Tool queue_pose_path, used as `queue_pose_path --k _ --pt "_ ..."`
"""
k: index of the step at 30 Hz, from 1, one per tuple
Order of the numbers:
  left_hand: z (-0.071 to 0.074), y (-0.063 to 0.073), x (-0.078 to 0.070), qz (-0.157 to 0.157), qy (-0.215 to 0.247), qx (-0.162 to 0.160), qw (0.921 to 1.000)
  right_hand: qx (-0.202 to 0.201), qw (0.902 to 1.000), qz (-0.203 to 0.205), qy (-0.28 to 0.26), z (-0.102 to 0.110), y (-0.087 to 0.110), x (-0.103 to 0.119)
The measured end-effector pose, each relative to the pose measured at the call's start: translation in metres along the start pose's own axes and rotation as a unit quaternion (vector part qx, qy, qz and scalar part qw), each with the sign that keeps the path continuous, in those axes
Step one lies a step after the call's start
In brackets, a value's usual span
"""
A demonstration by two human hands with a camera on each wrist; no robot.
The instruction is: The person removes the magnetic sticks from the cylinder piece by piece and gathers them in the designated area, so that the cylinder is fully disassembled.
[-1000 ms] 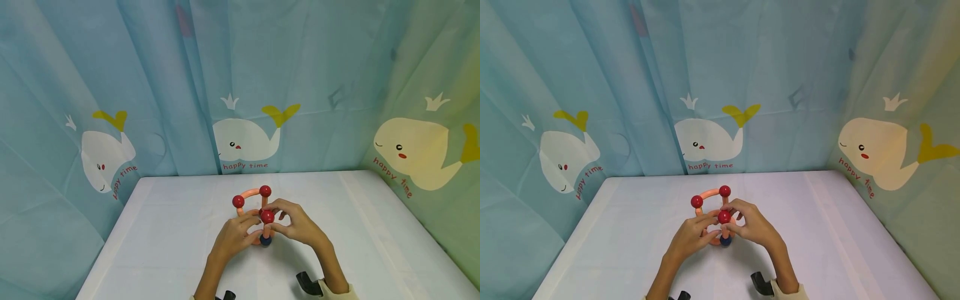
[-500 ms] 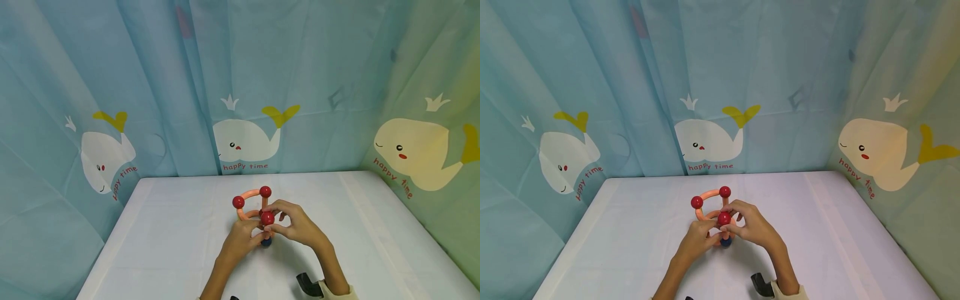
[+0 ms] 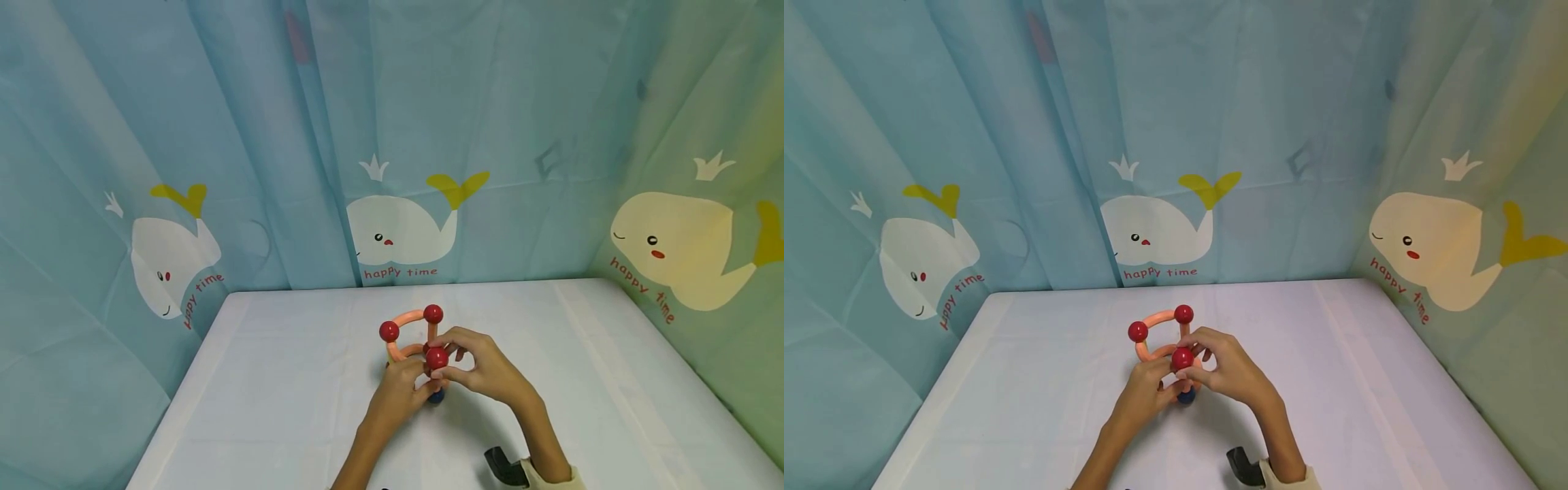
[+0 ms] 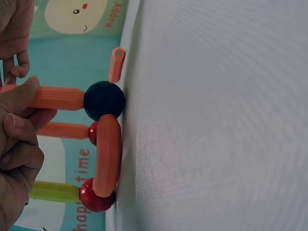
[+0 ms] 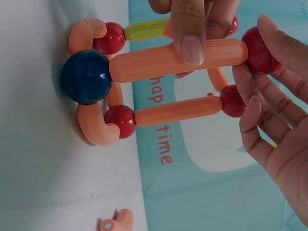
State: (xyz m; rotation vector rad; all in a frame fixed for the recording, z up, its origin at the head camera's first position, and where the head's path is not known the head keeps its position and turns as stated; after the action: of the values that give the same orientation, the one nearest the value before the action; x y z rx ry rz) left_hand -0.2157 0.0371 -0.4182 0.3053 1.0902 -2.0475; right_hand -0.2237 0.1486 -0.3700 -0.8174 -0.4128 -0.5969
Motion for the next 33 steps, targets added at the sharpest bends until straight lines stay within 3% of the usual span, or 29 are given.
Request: queue_pose_path --k 16,33 --pt "0.001 -0.002 -0.002 -0.006 0.005 -0.007 0.9999 -0.008 0.9998 -0.001 0.017 0.001 0.0 -0.002" --pt "-0.002 -0.001 0.001 0.013 -0.013 0.022 0.9996 -0.035 0.9991 -0.02 -0.01 0.01 0.006 -0.014"
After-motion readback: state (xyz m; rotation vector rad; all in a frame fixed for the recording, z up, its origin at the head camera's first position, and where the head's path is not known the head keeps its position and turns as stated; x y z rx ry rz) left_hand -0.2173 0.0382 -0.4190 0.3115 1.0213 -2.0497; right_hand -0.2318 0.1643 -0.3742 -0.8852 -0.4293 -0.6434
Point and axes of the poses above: each hand's wrist, its own y-axis away from the middle knuckle, its own z-axis out of the back of the hand, x = y × z, the point moved 9 cm from there along -y, towards the middle knuckle, and after that the axes turned 8 degrees about z, right-handed, at the moved point
